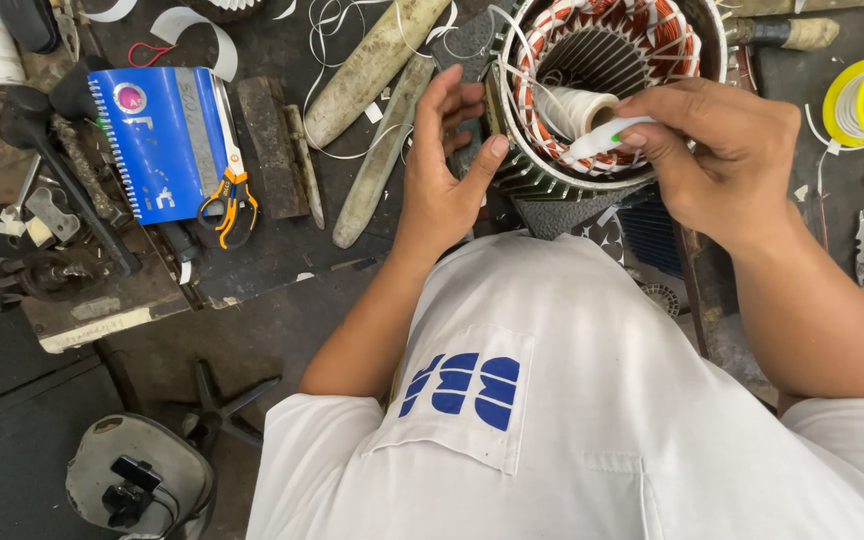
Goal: The person works on an electric motor stator, tying white string around the copper windings. They use pliers to cut the string, then use scissors to trim excess material. Finally, they use a hammer to tap the stator assembly.
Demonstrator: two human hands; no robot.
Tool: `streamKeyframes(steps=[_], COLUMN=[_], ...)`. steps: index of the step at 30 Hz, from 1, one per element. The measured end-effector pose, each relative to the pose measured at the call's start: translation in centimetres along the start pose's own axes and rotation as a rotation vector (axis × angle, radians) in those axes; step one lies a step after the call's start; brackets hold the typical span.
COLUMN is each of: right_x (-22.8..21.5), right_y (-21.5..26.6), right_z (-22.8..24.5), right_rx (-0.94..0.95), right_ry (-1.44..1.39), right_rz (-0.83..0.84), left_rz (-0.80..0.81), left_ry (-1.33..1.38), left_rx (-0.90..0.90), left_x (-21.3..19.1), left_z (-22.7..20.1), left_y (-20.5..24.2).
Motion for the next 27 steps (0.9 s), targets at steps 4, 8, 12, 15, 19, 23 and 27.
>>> streamKeyframes(steps=[4,8,12,15,19,23,27], right_x=[0.1,0.0,0.5,1.0,1.1,0.8,0.6], right_y=[0.2,0.5,0.8,1.2,1.6,2.2,2.2], right_z=[0.2,0.2,1.2,3.4,4.6,3.1,2.1], right_rx=[-0.004,-0.042,-0.21,-0.366,-0.46,-0.393,-0.275], right_ry=[0.02,0.073,0.166,0.253,0.336,0.29,0.184], right_rz=[-0.006,-0.021,-0.058,-0.072,-0.099,-0.111,-0.144], left_rz=[0.004,0.01,0.01,0.015,0.015,0.01,-0.01], left_ry=[-0.001,-0.004,0.005,0.005,0.016,0.031,0.021], left_rx=[0.003,0.004,0.003,0.001,-0.007,-0.002,-0.002], left_x=[0.0,0.0,0.0,0.0,0.0,-0.2,-0.6], left_z=[0.0,0.2,0.1,0.0,0.0,0.4,0.4], left_y=[0.1,0.2,0.1,0.2,0.3,0.7,1.0])
Point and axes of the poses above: each hand's wrist, its own y-axis away from the middle knuckle, its own x-axis out of the palm, z = x × y, the point moved 6 cm from there along -y, towards the middle knuckle, and after that the axes turned 15 degrees about x, right-handed, at the moved point
